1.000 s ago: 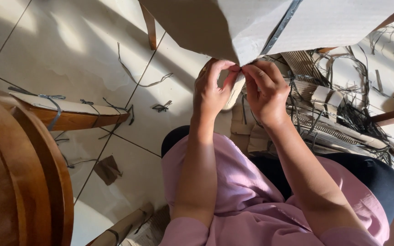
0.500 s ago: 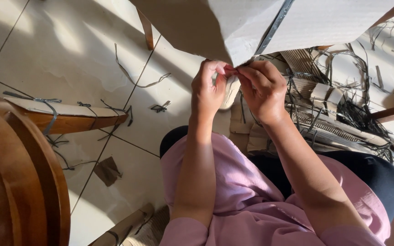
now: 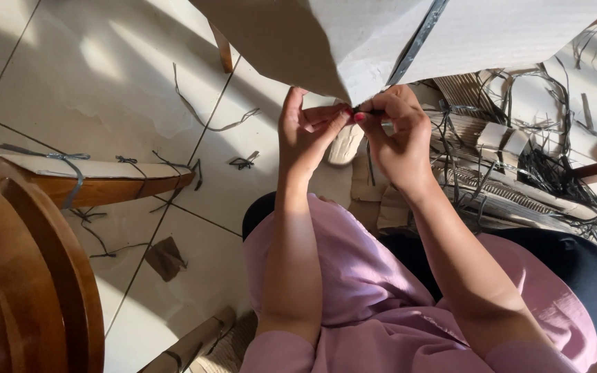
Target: The person wraps the legs of wooden chairs with corrugated cardboard and paper, then secures the protective layers using black plastic ties and a handheld cutting tool to trim the ends.
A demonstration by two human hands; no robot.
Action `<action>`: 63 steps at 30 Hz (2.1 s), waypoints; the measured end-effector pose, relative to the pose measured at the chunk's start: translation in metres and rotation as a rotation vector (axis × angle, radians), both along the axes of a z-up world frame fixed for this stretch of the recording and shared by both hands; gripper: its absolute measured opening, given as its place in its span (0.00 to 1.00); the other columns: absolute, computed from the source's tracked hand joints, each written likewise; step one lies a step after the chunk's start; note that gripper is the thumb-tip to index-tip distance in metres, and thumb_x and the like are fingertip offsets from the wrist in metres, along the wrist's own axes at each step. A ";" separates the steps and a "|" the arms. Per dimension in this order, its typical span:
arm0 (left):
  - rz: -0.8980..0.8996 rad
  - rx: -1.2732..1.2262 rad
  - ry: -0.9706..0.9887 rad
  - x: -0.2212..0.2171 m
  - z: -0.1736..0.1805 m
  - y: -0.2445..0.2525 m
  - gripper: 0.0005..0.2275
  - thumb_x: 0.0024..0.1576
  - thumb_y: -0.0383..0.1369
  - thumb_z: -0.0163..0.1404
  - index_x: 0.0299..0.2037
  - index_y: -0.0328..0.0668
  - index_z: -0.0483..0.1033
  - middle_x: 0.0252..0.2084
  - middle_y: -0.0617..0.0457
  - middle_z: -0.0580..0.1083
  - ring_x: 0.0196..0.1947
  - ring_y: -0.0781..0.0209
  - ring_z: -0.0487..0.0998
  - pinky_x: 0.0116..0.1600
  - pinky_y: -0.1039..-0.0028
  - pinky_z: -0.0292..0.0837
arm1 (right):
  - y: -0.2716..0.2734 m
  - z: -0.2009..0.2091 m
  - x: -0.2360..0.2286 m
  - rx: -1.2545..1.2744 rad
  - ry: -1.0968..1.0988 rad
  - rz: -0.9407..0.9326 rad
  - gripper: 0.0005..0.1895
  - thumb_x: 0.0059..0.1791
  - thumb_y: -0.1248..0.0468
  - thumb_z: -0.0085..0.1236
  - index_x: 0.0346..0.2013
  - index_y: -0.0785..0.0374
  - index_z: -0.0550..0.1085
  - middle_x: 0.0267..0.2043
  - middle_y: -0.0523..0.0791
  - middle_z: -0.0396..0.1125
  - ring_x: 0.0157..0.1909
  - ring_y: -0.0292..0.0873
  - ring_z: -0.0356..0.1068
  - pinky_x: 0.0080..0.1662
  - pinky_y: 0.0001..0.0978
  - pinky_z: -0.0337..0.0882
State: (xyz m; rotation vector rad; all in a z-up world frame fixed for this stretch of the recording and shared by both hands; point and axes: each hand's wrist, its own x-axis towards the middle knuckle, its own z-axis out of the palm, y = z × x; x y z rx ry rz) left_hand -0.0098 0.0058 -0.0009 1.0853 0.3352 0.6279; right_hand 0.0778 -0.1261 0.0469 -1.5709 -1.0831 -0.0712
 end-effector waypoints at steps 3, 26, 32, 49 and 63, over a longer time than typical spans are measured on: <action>-0.016 -0.041 0.062 -0.003 0.038 -0.004 0.27 0.54 0.32 0.66 0.60 0.38 0.64 0.38 0.41 0.81 0.41 0.62 0.82 0.55 0.63 0.79 | -0.001 0.002 -0.002 -0.013 0.223 0.030 0.02 0.52 0.80 0.60 0.38 0.76 0.76 0.37 0.54 0.63 0.42 0.50 0.71 0.46 0.41 0.75; 0.510 0.633 -0.006 -0.001 0.041 -0.036 0.20 0.44 0.21 0.59 0.31 0.49 0.56 0.27 0.59 0.79 0.19 0.70 0.72 0.57 0.68 0.75 | -0.006 0.009 -0.009 0.069 0.280 -0.062 0.05 0.50 0.82 0.67 0.40 0.77 0.80 0.36 0.54 0.70 0.41 0.43 0.74 0.46 0.31 0.75; 0.281 0.018 -0.118 0.010 0.011 -0.035 0.19 0.50 0.20 0.54 0.39 0.50 0.55 0.31 0.57 0.76 0.31 0.74 0.74 0.49 0.71 0.73 | 0.000 0.015 -0.009 0.073 0.188 -0.067 0.06 0.51 0.83 0.66 0.38 0.74 0.80 0.34 0.52 0.69 0.39 0.44 0.73 0.45 0.33 0.74; 0.366 0.000 -0.141 0.030 0.006 -0.053 0.14 0.63 0.27 0.52 0.42 0.54 0.55 0.35 0.63 0.68 0.36 0.78 0.69 0.46 0.81 0.65 | -0.001 0.011 -0.003 0.040 -0.109 -0.146 0.08 0.50 0.80 0.69 0.37 0.65 0.82 0.30 0.48 0.68 0.32 0.46 0.73 0.39 0.34 0.72; 0.503 -0.209 -0.291 0.037 -0.004 -0.055 0.18 0.64 0.32 0.52 0.37 0.57 0.49 0.33 0.68 0.59 0.35 0.78 0.60 0.48 0.79 0.58 | -0.002 0.011 0.003 0.071 -0.042 -0.131 0.07 0.52 0.81 0.66 0.37 0.69 0.81 0.31 0.50 0.70 0.34 0.48 0.73 0.42 0.38 0.72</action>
